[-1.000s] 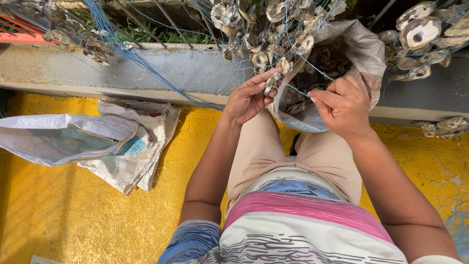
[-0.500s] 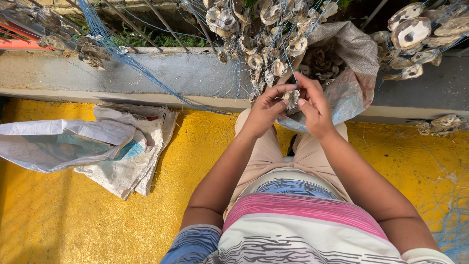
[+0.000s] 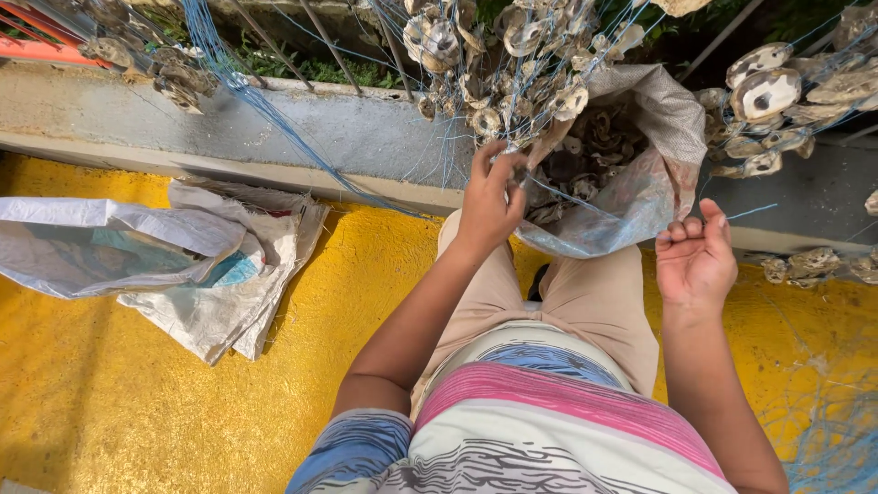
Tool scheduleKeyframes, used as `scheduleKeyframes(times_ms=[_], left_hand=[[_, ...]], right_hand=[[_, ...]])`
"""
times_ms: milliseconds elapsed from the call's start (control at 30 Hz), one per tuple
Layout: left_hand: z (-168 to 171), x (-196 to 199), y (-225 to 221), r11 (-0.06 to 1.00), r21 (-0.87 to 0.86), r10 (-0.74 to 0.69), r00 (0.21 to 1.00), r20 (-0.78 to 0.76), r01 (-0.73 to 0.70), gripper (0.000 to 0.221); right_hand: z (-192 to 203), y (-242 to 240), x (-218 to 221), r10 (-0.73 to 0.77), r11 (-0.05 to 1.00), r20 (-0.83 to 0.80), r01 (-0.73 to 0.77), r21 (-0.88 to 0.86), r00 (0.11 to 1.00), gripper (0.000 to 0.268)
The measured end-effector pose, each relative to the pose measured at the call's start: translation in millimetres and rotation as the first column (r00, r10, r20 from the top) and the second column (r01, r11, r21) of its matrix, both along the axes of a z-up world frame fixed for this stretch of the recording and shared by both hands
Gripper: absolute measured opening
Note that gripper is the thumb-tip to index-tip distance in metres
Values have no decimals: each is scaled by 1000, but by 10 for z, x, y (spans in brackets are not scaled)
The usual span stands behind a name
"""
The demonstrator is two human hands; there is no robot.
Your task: Threading oyster shells onto a blue plastic line for aquaculture spat collection.
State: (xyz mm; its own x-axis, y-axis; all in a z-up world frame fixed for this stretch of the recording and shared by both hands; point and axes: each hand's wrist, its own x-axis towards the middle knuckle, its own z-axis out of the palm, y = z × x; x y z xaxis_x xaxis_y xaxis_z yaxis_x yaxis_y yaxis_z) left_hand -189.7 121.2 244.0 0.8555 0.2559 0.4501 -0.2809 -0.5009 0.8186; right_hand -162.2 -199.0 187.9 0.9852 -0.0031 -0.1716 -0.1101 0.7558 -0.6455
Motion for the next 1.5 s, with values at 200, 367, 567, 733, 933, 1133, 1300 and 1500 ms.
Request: scheduleKeyframes(times_ms=[200,367,567,733,933,1133,1300,1500], left_hand=[[313,271,146,984,174,6,987,159,-34,39],[437,112,65,972,235,-74,972,225,19,46],[412,-33,-64,960,281,-80,971,227,13,44],[347,-89,26,987,139,-106,984,145,86,45],[372,-110,64,932,-306,-196,980,21,193,55],[502,-30,22,994,113,-41,970,240,14,48],[719,124,203,1000,12,-11,977,212,8,49],[718,225,450,957,257,44,943,330,-134,49]], right_hand=[[-263,-262,5,6,995,-137,-20,-99,991,27],[-267,-573,455,-321,327,508,597,-732,799,62],[1459,950,-50,391,251,271,182,-951,880,36],[791,1405,251,671,272,-54,-313,-910,740,32],[580,1459,209,615,383,-17,-317,-868,788,16],[952,1492,87,631,53,78,57,-997,772,12],[1090,1479,-25,657,63,51,13,-998,752,12],[1344,1320,-186,618,351,226,-7,-936,753,11]])
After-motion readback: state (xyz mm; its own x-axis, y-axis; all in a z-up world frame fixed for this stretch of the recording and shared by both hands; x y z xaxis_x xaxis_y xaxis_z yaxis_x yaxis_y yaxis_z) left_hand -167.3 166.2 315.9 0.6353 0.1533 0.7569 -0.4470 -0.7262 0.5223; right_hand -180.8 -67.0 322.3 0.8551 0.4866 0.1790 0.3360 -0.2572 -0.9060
